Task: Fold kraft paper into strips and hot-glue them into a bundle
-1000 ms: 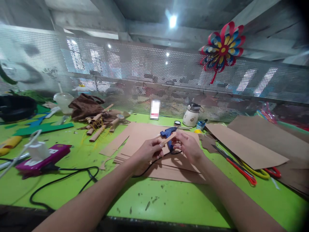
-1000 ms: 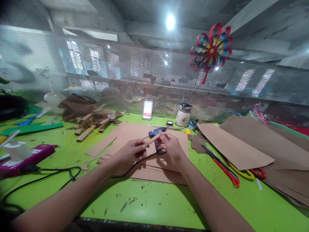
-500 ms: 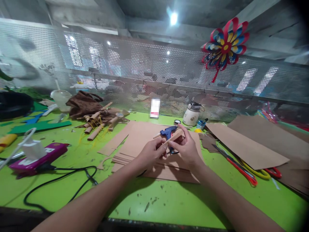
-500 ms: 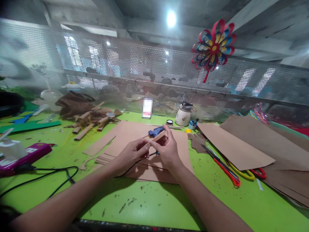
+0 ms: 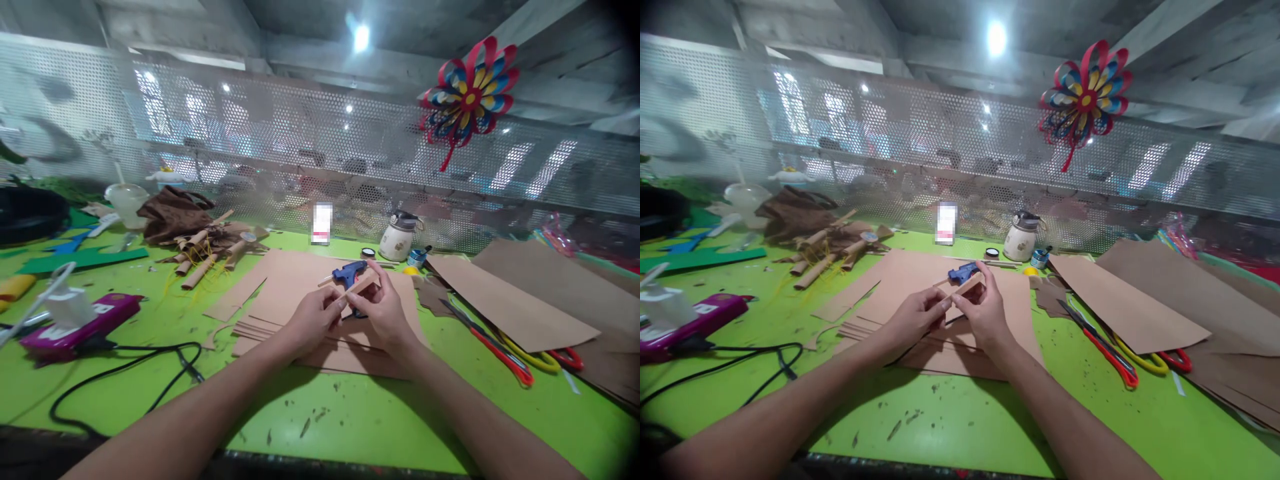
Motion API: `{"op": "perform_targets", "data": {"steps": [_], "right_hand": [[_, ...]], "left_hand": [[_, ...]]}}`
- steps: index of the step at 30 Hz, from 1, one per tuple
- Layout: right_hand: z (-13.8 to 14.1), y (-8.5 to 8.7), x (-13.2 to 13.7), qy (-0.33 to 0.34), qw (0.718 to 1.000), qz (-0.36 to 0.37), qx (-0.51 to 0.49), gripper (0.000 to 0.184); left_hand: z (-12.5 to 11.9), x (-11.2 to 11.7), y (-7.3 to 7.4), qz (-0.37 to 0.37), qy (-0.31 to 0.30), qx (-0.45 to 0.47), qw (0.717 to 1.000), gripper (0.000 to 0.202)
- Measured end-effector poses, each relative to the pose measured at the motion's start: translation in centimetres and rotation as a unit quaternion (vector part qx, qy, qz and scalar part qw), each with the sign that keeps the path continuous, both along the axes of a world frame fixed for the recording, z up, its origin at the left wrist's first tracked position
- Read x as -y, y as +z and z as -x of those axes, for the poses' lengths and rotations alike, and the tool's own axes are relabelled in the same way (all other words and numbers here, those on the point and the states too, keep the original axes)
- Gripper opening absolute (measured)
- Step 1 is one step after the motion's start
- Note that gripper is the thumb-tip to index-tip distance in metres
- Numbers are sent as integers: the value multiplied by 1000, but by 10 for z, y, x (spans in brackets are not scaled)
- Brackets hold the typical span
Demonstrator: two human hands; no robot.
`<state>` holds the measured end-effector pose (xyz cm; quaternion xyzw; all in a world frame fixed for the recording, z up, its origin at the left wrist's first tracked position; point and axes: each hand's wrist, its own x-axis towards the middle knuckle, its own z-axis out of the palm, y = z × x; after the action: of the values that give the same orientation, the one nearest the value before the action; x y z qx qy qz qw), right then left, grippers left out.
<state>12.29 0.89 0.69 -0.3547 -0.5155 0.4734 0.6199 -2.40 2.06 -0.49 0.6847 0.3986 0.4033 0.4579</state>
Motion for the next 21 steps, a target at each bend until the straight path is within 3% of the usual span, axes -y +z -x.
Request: {"op": "perform_targets", "data": {"steps": [6, 13, 21], "right_hand": [[-7, -3, -5, 49, 998, 8, -43, 78], [-5, 0, -5, -40, 999, -12, 22, 72], [5, -1, 4, -56, 998, 0, 26, 69]], "left_hand": [[2, 4, 8, -21, 20, -10, 1000, 24], [3, 6, 9, -61, 12, -37, 997, 31], [-1, 8, 6, -49, 21, -24, 998, 34]]}}
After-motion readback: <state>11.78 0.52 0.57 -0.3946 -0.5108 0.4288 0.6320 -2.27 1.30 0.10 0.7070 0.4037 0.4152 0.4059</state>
